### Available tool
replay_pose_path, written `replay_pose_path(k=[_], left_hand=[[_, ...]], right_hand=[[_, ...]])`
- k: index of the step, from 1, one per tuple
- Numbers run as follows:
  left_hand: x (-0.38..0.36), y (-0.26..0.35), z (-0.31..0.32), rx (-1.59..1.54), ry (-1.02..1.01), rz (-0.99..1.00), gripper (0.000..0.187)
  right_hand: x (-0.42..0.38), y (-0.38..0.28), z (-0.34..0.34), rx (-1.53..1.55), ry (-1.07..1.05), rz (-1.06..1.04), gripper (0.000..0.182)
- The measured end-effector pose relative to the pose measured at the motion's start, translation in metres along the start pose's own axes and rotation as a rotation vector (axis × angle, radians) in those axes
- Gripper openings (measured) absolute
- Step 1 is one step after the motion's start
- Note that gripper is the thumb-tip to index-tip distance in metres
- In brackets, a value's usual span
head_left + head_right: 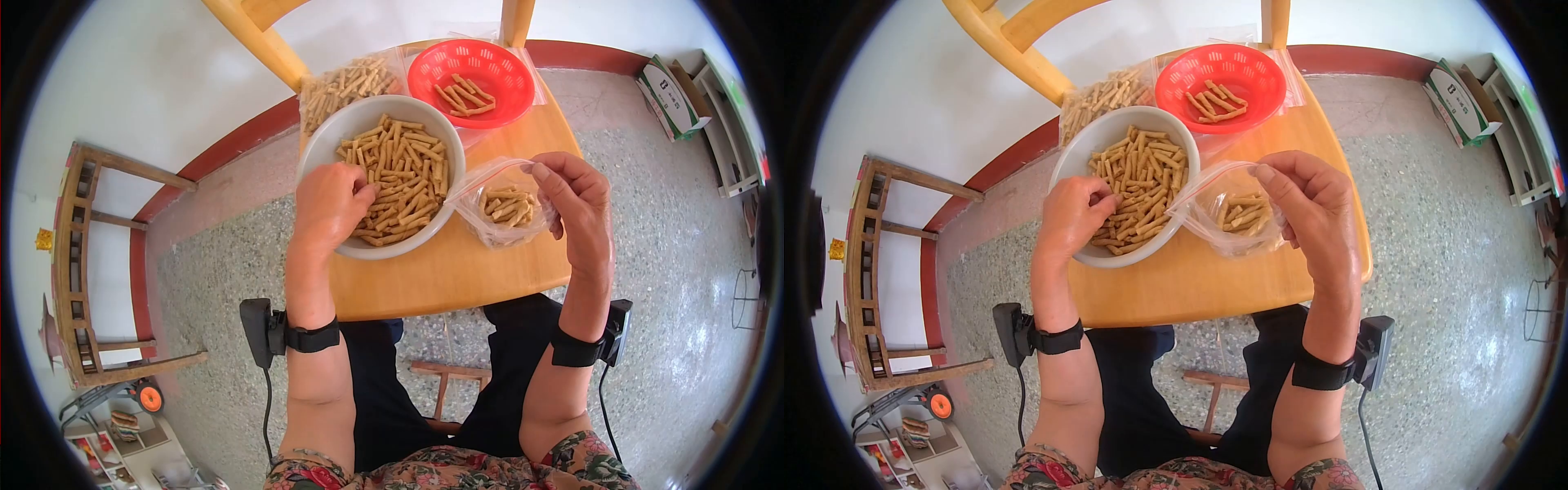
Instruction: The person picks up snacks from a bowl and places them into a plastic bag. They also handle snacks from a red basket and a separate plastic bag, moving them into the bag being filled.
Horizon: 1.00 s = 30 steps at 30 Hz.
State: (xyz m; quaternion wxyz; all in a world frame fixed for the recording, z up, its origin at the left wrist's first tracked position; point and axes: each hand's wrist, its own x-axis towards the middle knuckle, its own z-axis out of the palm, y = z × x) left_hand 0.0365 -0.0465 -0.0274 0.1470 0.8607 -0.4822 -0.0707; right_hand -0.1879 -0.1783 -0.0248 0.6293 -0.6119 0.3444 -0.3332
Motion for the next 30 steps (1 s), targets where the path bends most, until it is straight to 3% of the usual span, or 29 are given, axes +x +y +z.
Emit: replay_pose_path(k=[5, 8, 13, 19, 24, 26, 30], left_hand=[[0.002, -0.009, 0.008, -0.124, -0.024, 0.005, 0.011], [0.005, -0.014, 0.010, -0.383, 0.029, -0.008, 0.007], [-0.003, 0.016, -0.015, -0.978, -0.108, 0.002, 0.006], [-0.019, 0.052, -0.013, -1.240, -0.160, 0.157, 0.013], [-0.026, 0.079, -0.003, -1.161, -0.118, 0.258, 0.013], [-0.027, 0.087, 0.001, -0.905, -0.008, 0.343, 0.014], [-0.029, 0.102, 0.008, -0.722, 0.079, 0.382, 0.016]], right_hand=[[0.000, 0.001, 0.000, 0.013, 0.000, 0.008, 0.017], [0.001, 0.000, 0.001, 0.036, 0.005, 0.006, 0.016], [0.001, -0.001, 0.003, 0.056, -0.017, 0.014, 0.014], [0.000, -0.002, 0.006, 0.022, -0.016, 0.044, 0.013], [-0.001, -0.002, 0.005, 0.060, -0.041, 0.011, 0.014], [-0.001, -0.002, 0.004, 0.081, -0.065, 0.005, 0.013], [0.000, 0.000, 0.002, 0.107, -0.082, 0.011, 0.013]])
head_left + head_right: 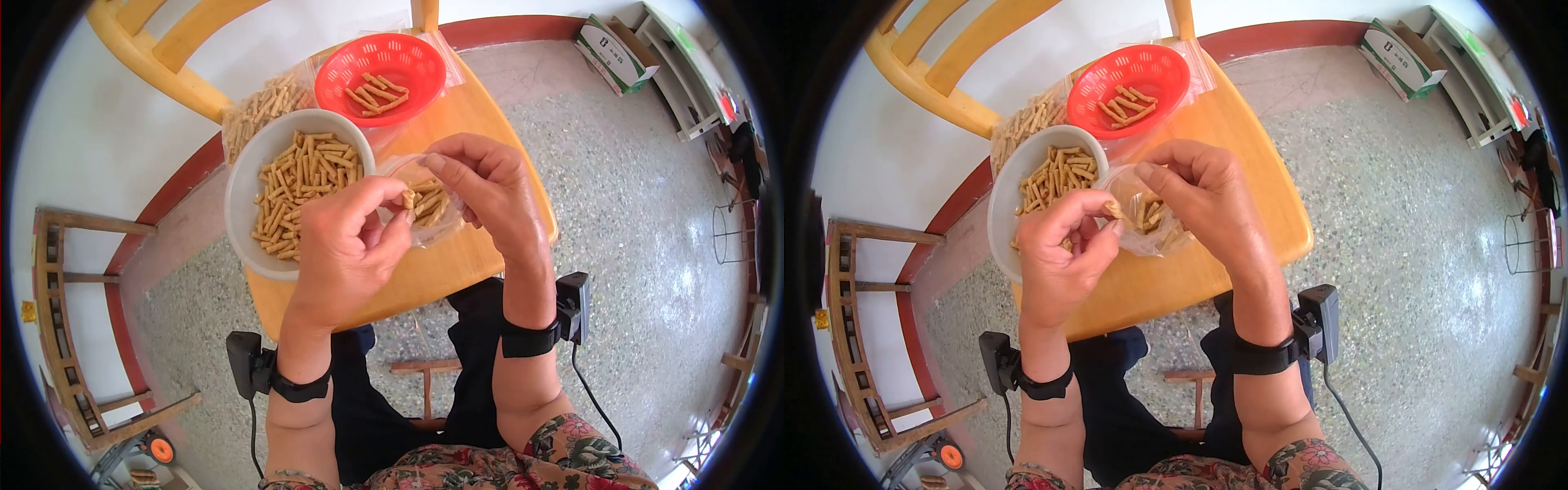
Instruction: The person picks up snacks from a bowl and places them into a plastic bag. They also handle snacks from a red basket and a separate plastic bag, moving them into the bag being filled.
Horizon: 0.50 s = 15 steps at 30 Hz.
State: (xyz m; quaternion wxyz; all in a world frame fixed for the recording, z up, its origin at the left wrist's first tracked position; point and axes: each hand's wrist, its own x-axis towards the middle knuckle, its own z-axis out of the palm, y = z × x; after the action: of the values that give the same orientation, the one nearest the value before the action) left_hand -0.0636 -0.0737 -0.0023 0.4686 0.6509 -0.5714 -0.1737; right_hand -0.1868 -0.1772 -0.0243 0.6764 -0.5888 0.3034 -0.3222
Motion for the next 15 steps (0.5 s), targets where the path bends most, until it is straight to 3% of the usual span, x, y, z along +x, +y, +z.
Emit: replay_pose_path(k=[4, 6, 10, 12, 15], left_hand=[[0.001, -0.001, 0.008, 0.082, -0.002, -0.013, 0.016], [0.003, -0.003, 0.013, 0.242, 0.086, 0.140, 0.017], [0.004, -0.005, 0.021, 0.334, 0.059, 0.163, 0.018], [0.003, -0.003, 0.019, 0.305, 0.184, 0.194, 0.016], [0.006, -0.003, -0.005, 0.238, 0.274, 0.044, 0.009]], right_hand=[[-0.001, -0.001, 0.000, 0.040, -0.004, -0.016, 0.012], [0.000, 0.000, 0.000, 0.033, -0.005, -0.015, 0.011], [0.000, 0.003, -0.001, 0.001, 0.004, -0.054, 0.011], [-0.001, 0.001, -0.002, 0.017, 0.015, -0.039, 0.010], [-0.002, -0.003, -0.003, 0.014, 0.048, -0.016, 0.011]])
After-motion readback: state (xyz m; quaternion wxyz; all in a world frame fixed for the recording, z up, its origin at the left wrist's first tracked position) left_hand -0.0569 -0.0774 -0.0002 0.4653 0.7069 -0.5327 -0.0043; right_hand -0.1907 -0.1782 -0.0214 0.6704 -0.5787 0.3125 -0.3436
